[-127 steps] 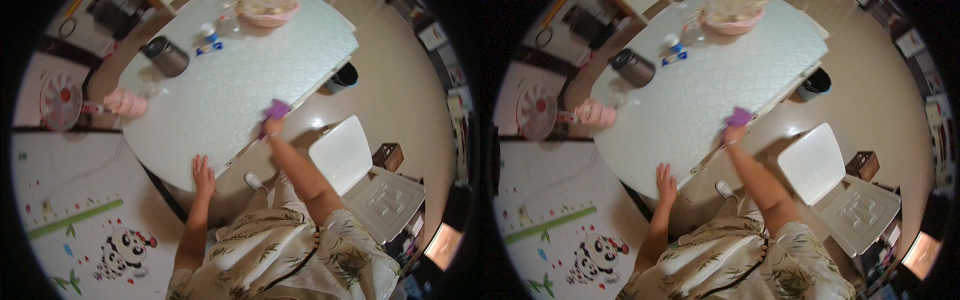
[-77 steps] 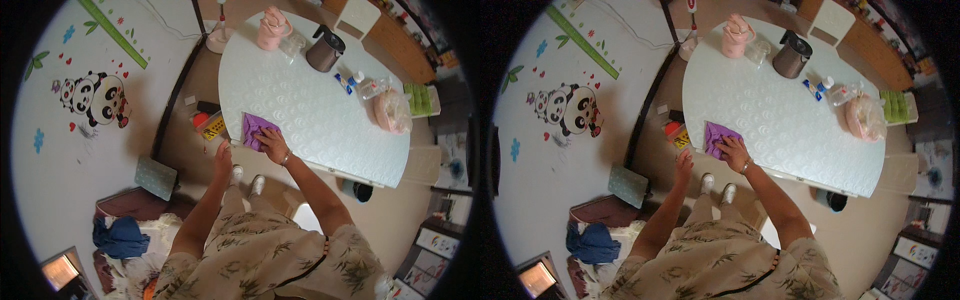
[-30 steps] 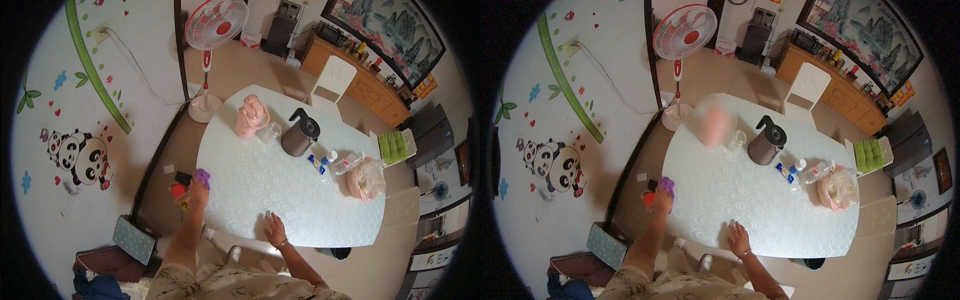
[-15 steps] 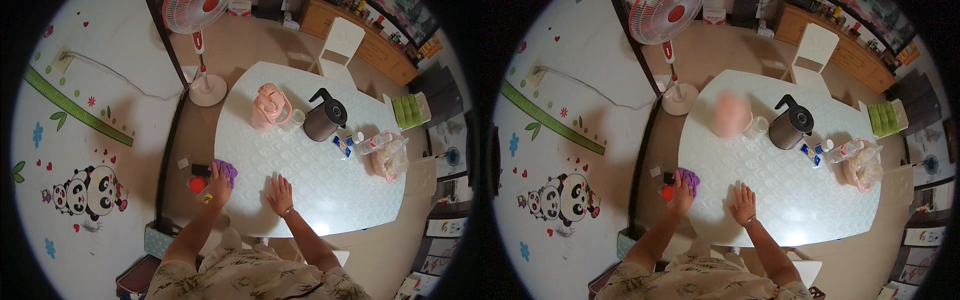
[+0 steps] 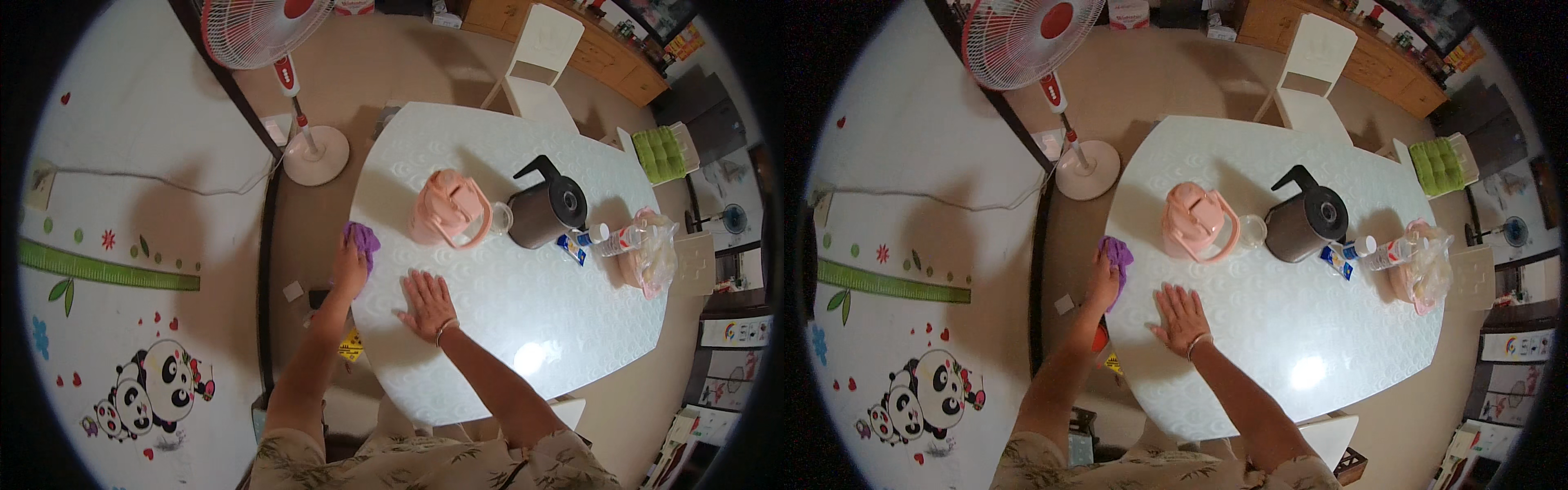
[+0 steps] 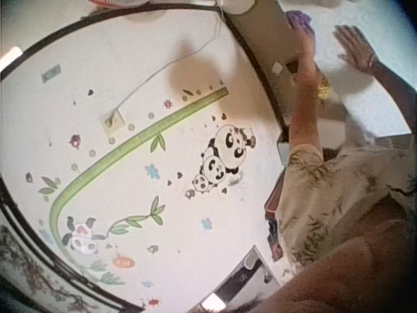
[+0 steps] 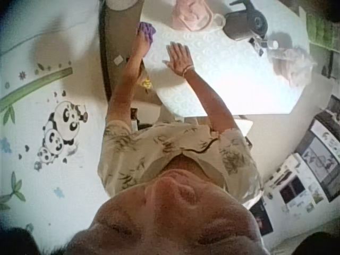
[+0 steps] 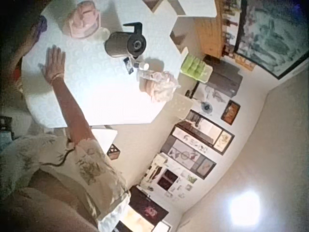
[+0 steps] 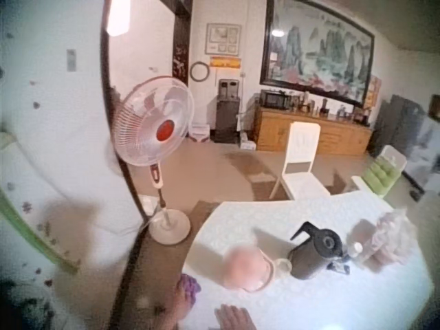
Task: The person wipes a white dining table with a purple cloth, moving items like a kettle and a plastic bag aside to clean underneath. They then walk to the kitchen, open the refrigerator to place the bag inside, and proceed to wipe a wooden kitchen counter.
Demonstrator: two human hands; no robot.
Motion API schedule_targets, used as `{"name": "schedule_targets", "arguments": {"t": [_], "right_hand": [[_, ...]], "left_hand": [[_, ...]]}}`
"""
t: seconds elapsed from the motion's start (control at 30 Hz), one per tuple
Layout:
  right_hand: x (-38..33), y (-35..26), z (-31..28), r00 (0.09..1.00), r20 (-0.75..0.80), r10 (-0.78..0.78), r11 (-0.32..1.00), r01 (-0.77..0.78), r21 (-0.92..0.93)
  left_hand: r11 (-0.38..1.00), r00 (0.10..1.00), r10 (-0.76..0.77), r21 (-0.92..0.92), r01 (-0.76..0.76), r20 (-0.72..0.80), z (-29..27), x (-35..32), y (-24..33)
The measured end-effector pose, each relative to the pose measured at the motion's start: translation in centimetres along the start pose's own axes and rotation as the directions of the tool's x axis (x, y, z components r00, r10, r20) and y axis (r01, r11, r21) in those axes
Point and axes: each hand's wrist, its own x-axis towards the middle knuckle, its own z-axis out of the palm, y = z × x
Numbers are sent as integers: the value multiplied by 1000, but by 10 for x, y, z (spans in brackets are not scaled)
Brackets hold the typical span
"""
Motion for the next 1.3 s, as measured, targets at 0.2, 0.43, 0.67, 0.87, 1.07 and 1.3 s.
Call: {"name": "schedule_targets", "arguments": {"t": [0.2,0.43,0.67,0.87,1.07,1.3], "right_hand": [[10,-5,-10,981,184,67,998,-66,-11],[16,-3,-21,970,238,60,996,-75,55],[13,3,-26,956,290,43,993,-74,95],[18,1,-23,947,317,57,994,-82,67],[11,-9,-25,977,198,79,995,-90,46],[-2,-4,-12,1000,5,6,1000,-6,-2]], "left_hand": [[971,976,196,-156,-179,97,11,150,2],[920,920,391,-36,-391,13,54,283,21],[925,951,276,232,-302,138,110,365,42],[954,923,174,-292,-71,344,84,340,0],[978,981,52,-207,-13,185,-8,136,-12],[955,989,-135,-257,147,63,-22,-124,-15]]}}
